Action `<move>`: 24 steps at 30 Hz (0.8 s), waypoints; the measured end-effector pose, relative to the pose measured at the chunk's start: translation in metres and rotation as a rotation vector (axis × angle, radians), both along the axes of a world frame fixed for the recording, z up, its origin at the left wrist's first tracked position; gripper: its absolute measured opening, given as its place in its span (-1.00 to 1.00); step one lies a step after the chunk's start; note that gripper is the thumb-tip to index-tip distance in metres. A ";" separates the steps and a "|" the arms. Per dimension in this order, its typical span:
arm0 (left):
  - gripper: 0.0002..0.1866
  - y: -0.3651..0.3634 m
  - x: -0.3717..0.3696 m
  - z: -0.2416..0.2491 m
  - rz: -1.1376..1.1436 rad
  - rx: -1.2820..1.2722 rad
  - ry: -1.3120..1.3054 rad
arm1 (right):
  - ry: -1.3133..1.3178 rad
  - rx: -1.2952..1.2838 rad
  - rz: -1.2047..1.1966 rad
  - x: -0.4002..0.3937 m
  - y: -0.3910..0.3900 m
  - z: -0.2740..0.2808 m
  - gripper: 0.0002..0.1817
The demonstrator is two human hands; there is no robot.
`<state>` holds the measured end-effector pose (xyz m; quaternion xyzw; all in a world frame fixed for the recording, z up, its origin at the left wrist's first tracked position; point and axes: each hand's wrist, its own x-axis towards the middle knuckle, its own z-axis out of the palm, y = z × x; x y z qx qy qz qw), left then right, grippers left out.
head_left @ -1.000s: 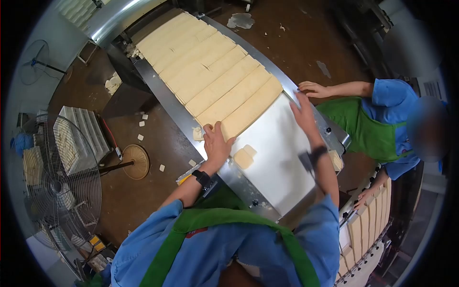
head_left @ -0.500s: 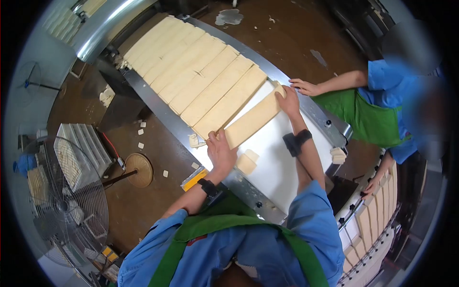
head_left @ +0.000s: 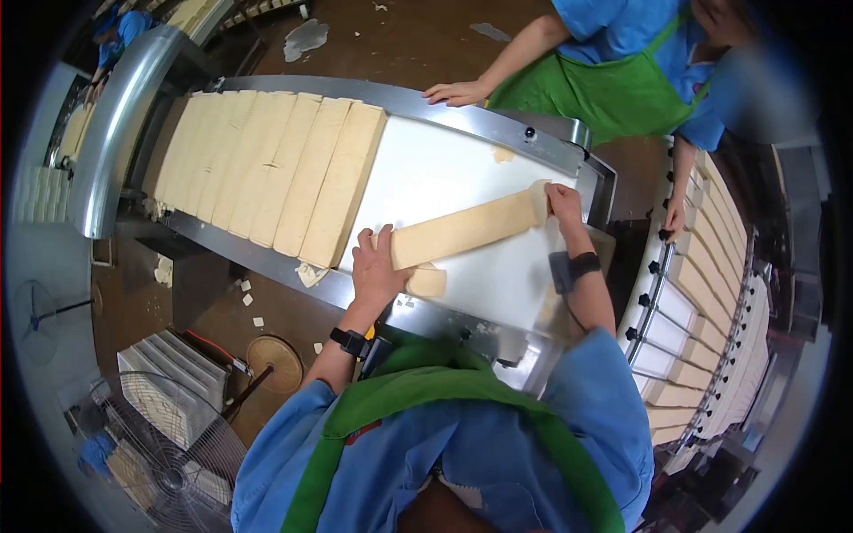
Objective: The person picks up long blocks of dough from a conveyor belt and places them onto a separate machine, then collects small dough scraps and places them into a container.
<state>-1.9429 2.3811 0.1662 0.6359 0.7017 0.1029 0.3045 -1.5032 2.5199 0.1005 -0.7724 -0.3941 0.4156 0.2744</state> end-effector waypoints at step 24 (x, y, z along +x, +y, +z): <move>-0.20 -0.063 0.294 0.047 -0.425 0.619 -0.270 | -0.678 0.722 -0.692 0.115 -0.289 0.134 -0.49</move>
